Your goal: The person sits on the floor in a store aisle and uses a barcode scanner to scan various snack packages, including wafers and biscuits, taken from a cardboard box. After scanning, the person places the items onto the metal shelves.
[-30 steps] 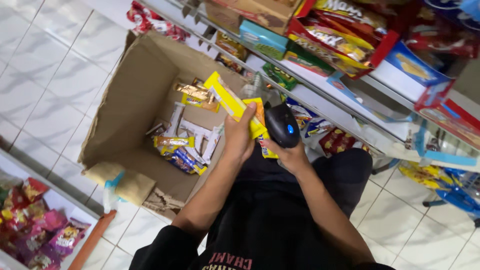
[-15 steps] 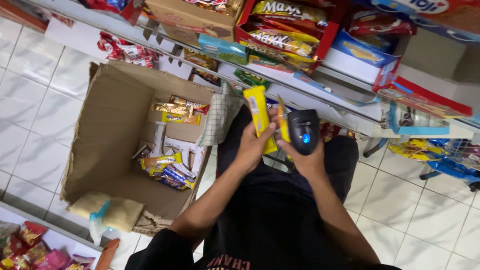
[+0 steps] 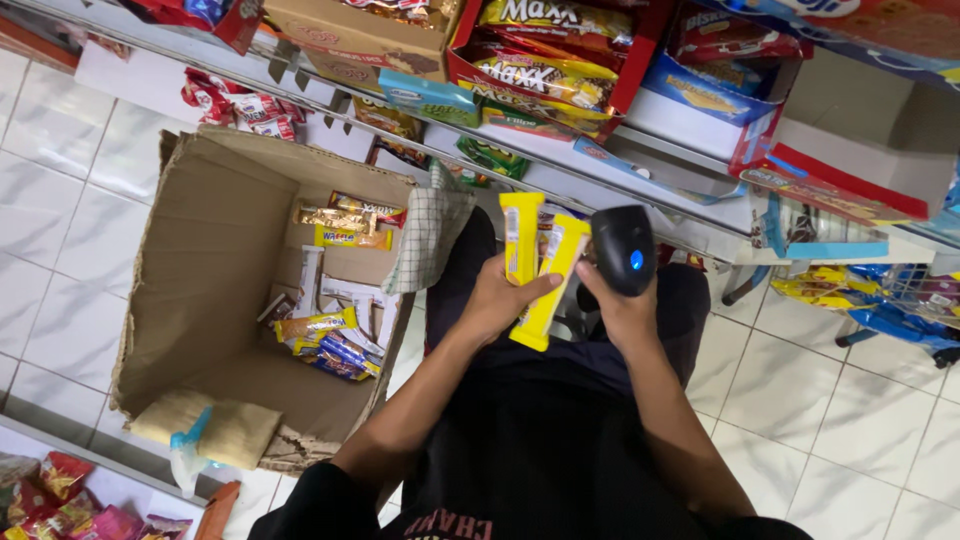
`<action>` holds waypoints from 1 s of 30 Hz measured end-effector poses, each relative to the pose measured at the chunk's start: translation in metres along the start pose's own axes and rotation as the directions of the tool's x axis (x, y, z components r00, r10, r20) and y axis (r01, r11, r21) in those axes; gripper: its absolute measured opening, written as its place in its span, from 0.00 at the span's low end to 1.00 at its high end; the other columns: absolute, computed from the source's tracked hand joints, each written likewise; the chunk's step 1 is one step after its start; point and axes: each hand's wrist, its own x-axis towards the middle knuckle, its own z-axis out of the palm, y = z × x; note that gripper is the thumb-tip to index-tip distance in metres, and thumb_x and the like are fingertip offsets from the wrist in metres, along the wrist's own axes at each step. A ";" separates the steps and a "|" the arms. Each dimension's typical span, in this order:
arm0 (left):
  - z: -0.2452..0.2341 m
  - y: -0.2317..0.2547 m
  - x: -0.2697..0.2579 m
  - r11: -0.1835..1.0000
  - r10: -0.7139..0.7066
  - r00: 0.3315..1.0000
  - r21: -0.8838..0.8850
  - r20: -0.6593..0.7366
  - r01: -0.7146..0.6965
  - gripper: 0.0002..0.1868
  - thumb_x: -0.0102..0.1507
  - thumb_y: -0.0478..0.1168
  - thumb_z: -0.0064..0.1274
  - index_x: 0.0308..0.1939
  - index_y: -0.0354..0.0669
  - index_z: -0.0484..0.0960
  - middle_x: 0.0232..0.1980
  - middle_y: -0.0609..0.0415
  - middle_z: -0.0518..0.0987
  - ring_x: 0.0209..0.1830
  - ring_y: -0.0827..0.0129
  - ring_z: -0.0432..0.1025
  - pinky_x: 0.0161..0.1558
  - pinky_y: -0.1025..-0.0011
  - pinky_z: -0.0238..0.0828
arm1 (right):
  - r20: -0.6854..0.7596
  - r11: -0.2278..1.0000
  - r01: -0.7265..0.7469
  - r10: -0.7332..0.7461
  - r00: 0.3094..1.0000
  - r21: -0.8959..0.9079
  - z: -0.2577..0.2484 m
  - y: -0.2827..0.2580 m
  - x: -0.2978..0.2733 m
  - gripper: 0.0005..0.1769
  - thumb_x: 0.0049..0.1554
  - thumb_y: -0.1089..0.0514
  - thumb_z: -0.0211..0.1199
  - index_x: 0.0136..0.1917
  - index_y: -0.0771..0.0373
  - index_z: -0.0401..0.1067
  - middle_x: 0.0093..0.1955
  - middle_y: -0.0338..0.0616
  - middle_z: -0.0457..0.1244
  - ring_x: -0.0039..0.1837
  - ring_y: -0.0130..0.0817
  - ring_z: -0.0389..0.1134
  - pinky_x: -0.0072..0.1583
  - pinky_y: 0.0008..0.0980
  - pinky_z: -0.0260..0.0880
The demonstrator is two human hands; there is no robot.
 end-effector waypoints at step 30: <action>-0.047 0.005 0.011 0.913 0.022 0.999 0.406 0.048 -0.040 0.14 0.62 0.42 0.65 0.45 0.35 0.86 0.35 0.62 0.81 0.34 0.84 0.71 0.36 0.78 0.70 | 0.459 0.747 0.166 0.204 0.864 -0.644 -0.037 -0.067 0.011 0.22 0.46 0.53 0.77 0.49 0.66 0.76 0.42 0.49 0.72 0.43 0.38 0.75 0.49 0.35 0.73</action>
